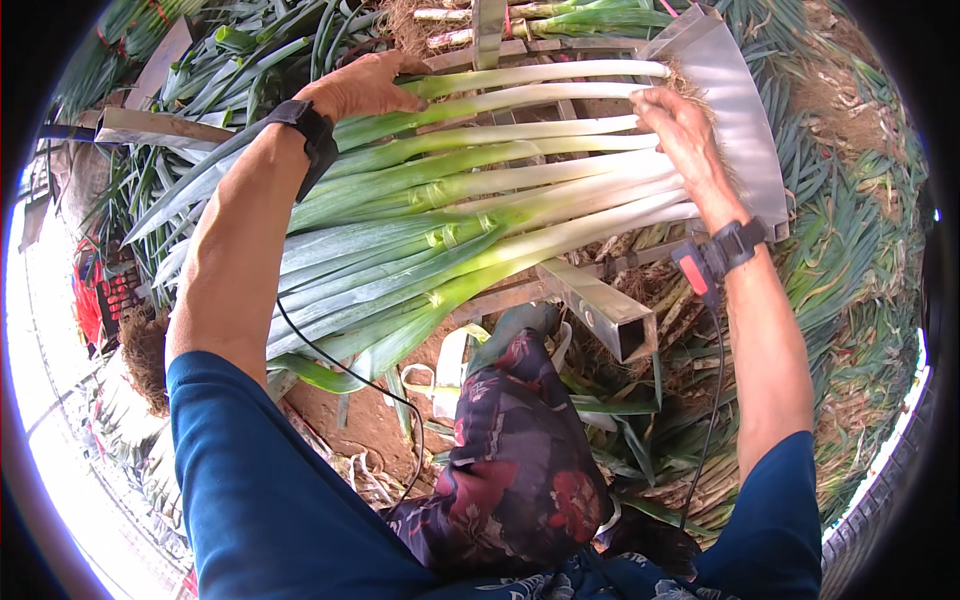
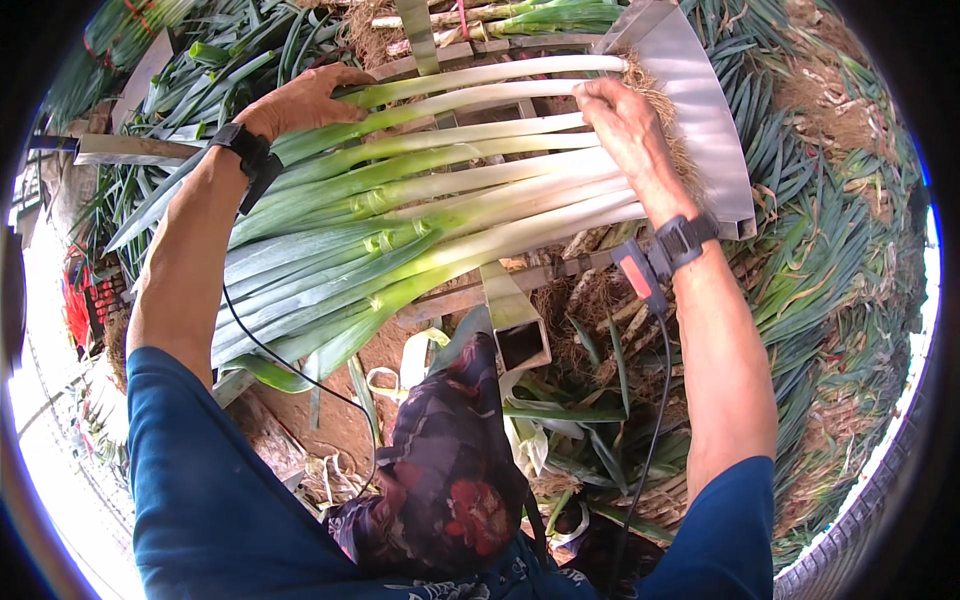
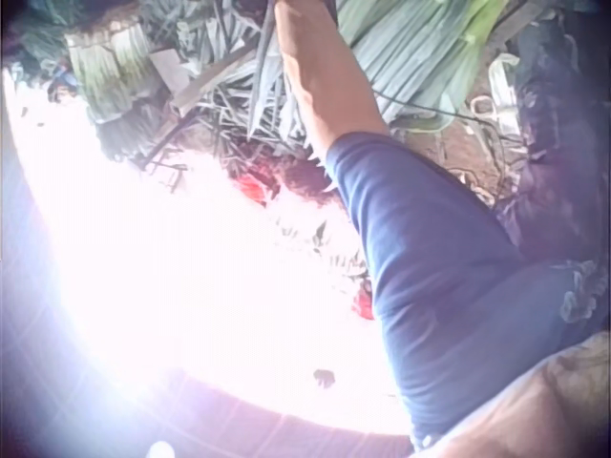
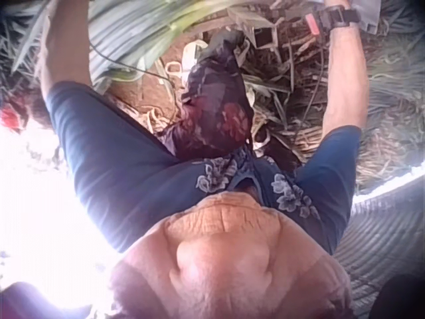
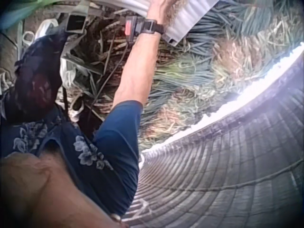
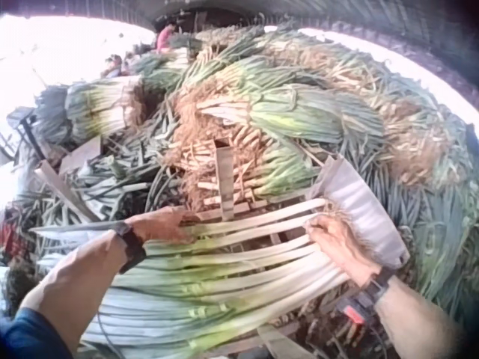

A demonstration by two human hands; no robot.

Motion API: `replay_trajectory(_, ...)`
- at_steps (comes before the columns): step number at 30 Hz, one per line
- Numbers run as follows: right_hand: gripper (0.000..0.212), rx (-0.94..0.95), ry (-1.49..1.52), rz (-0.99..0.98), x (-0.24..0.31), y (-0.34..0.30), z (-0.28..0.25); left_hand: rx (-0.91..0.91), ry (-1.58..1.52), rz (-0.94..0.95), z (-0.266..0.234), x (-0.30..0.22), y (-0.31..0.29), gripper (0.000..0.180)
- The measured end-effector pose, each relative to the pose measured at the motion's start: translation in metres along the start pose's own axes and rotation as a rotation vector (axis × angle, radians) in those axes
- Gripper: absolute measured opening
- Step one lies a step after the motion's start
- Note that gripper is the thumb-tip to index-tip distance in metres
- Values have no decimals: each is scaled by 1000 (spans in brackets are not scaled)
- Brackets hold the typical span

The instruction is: The person peels the outer layers from leeks by hand, one at a time, and places the cleaned leeks onto a metal rack.

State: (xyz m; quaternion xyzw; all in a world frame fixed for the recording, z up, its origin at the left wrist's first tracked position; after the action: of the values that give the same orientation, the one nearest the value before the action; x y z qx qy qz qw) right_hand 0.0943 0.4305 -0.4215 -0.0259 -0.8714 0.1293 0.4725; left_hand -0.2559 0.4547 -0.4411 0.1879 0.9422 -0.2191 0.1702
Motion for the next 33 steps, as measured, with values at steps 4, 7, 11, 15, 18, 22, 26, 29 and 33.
replay_trajectory(4,31,-4,-107,-293,9,31,6,-105,-18,34,-6,1,1,49)
replay_trajectory(7,27,-35,-237,-326,7,46,14,-74,-109,29,-6,3,2,48)
replay_trajectory(11,23,63,-385,-272,10,46,37,-54,-154,27,-1,9,-2,50)
replay_trajectory(15,23,-11,-580,-506,20,41,55,-75,-69,29,-3,9,-1,53)
replay_trajectory(18,24,6,-639,-518,24,38,61,-18,-38,-24,-1,11,1,51)
replay_trajectory(22,25,-15,-664,-538,18,36,69,35,-162,-82,0,16,5,53)
replay_trajectory(26,27,-28,-579,-569,12,30,70,101,-118,-71,-6,12,9,53)
replay_trajectory(29,27,-44,-551,-569,5,30,70,125,-42,-60,-12,-1,10,52)
replay_trajectory(33,27,-69,-546,-583,3,30,67,116,22,-78,-19,-12,12,47)
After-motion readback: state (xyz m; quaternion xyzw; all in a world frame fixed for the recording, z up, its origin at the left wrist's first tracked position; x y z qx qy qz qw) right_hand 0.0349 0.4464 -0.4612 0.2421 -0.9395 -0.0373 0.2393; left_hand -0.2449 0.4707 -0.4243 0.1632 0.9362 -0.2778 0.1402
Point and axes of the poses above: each hand's wrist, its own y-axis towards the middle knuckle, its own z-axis out of the palm, x = y × z, the point moved 5 cm from there along y, towards the middle knuckle, and after that the axes turned 5 degrees about y, right-handed, at the moved point
